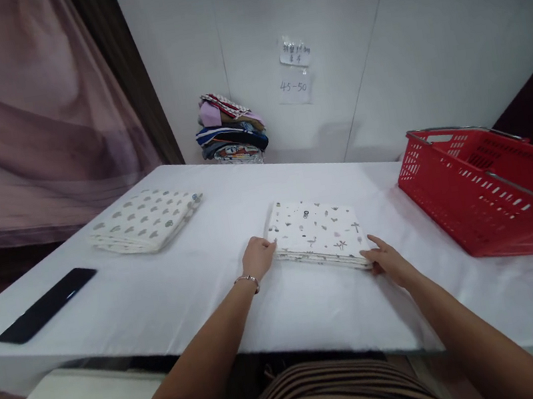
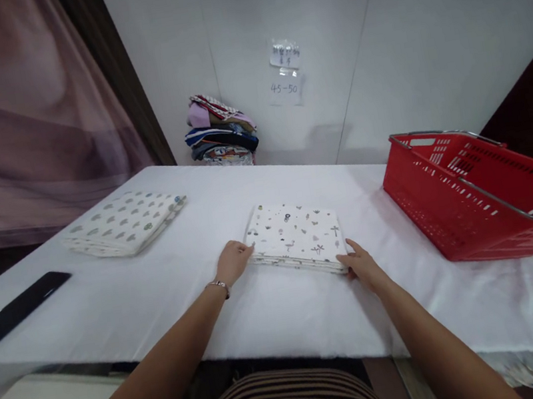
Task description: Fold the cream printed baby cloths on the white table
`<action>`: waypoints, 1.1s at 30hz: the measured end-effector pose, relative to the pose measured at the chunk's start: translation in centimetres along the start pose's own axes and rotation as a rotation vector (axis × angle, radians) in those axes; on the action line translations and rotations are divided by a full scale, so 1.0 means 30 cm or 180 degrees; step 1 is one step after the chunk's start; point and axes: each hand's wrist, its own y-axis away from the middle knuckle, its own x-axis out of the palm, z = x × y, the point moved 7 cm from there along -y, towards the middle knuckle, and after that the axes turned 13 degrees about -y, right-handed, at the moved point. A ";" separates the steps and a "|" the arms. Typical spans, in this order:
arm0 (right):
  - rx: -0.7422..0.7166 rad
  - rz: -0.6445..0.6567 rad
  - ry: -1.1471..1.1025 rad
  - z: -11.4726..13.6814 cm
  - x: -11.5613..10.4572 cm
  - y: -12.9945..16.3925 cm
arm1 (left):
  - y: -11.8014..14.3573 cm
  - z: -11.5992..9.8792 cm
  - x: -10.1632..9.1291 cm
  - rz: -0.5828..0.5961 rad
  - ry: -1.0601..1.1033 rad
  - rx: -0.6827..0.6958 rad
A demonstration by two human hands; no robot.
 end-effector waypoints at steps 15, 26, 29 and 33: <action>-0.1732 0.0519 0.3359 0.175 0.286 -0.173 | -0.142 -0.255 0.095 0.0445 -0.1357 0.1104; -0.1356 0.0463 0.3741 0.096 0.264 -0.224 | -0.165 -0.189 0.143 0.0744 -0.1375 0.1009; -0.1228 0.0476 0.3727 0.137 0.272 -0.231 | -0.191 -0.205 0.137 0.0953 -0.1347 0.0965; -0.1378 0.0206 0.3781 0.223 0.281 -0.288 | -0.248 -0.240 0.114 0.0941 -0.1378 0.0783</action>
